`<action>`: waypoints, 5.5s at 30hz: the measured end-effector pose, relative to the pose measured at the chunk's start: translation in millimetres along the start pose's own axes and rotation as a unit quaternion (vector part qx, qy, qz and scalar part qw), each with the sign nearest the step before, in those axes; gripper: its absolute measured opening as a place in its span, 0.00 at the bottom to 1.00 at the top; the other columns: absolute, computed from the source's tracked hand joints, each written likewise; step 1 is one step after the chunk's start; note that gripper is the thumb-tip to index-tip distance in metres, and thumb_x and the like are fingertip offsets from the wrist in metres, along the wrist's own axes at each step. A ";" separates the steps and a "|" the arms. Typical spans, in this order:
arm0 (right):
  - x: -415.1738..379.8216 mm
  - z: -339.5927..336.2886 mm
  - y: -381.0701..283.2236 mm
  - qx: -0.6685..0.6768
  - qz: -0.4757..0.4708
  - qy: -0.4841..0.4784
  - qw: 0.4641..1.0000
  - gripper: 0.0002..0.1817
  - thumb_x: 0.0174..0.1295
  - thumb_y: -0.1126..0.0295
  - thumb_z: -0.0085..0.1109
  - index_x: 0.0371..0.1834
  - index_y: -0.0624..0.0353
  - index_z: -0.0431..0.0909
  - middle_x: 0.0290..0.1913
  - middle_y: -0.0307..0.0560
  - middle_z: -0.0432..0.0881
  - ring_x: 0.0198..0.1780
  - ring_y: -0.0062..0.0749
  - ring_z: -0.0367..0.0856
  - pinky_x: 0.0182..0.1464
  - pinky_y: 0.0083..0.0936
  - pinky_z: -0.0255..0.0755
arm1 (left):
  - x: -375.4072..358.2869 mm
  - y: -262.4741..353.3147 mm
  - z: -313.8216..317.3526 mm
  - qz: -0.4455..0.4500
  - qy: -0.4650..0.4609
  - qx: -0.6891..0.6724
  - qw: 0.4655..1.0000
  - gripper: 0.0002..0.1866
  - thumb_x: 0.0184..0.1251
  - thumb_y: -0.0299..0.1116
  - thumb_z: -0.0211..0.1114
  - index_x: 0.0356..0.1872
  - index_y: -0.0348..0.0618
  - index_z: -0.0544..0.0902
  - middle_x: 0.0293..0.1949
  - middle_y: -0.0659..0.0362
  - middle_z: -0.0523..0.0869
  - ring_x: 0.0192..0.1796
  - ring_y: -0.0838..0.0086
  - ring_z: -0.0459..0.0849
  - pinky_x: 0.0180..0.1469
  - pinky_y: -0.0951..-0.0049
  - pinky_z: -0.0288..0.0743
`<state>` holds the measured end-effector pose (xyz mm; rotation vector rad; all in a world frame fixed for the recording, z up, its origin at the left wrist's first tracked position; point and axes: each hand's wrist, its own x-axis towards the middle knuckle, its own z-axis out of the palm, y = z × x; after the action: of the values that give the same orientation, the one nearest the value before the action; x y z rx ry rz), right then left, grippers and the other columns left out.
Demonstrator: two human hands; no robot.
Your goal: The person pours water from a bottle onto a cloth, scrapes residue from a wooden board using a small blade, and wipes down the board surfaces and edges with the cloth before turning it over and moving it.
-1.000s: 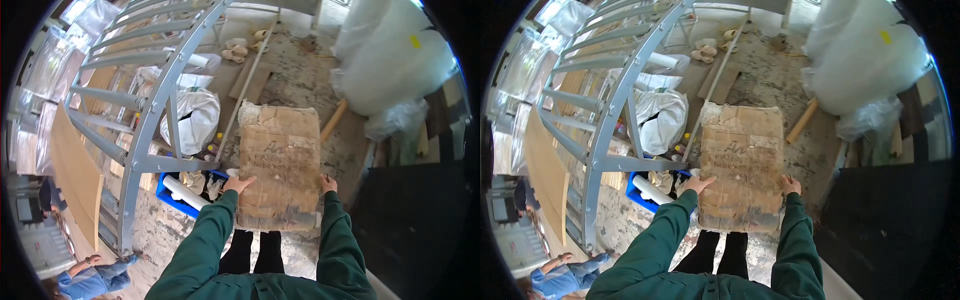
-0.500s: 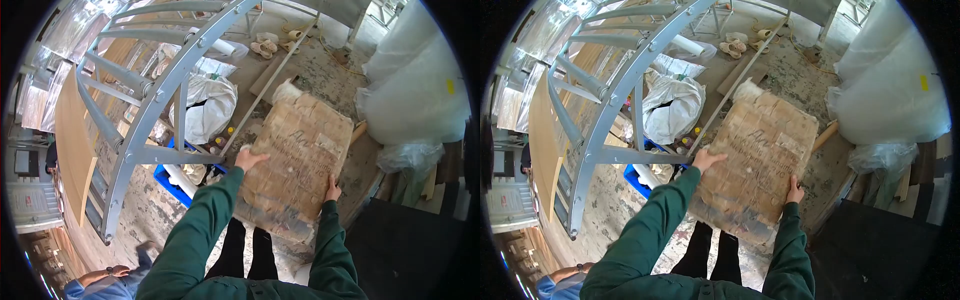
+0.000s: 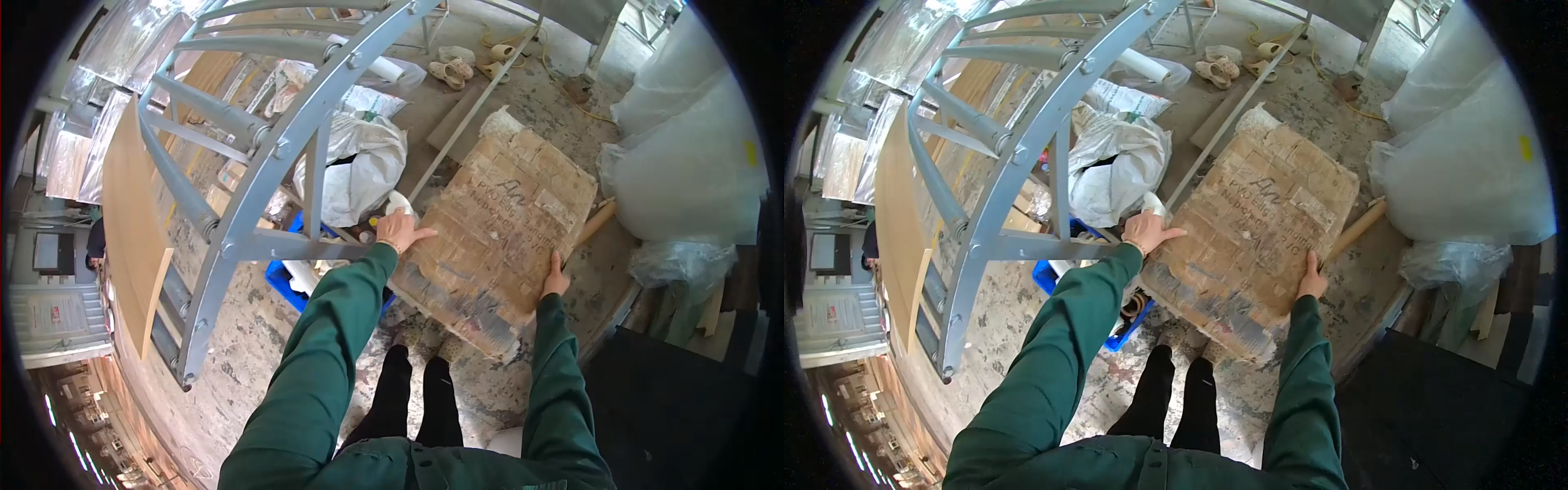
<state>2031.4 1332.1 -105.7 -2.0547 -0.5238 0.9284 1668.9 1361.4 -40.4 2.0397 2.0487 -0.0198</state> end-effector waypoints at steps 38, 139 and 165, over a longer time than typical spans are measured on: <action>-767.3 169.2 -159.8 0.065 -0.281 -0.403 0.868 0.11 0.55 0.64 0.56 0.33 0.63 0.77 0.19 0.35 0.74 0.15 0.13 0.64 0.17 0.12 0.56 | -813.6 -516.3 -336.7 -0.222 0.493 -0.667 0.513 0.15 0.53 0.29 0.62 0.42 0.37 0.73 0.40 0.54 0.78 0.40 0.70 0.78 0.45 0.71 0.72; -642.4 -491.2 125.9 0.078 -0.085 0.385 0.915 0.23 0.51 0.53 0.60 0.24 0.68 0.80 0.21 0.34 0.75 0.23 0.17 0.67 0.28 0.15 0.62 | -315.8 -507.7 -469.4 0.015 0.094 -0.384 0.919 0.18 0.60 0.37 0.52 0.18 0.30 0.75 0.18 0.63 0.75 0.24 0.81 0.68 0.26 0.74 0.60; 26.5 -324.4 -265.3 -0.156 -0.328 -0.127 0.923 0.21 0.51 0.56 0.60 0.30 0.69 0.80 0.24 0.44 0.81 0.27 0.23 0.76 0.33 0.19 0.69 | -705.3 -69.7 -262.2 -0.492 0.321 -0.450 0.672 0.15 0.56 0.34 0.55 0.35 0.29 0.77 0.32 0.54 0.79 0.34 0.69 0.75 0.37 0.70 0.68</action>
<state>2285.1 1343.2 228.7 -1.8195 -1.4746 0.7247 1548.7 715.4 332.8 0.2009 2.4446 1.3504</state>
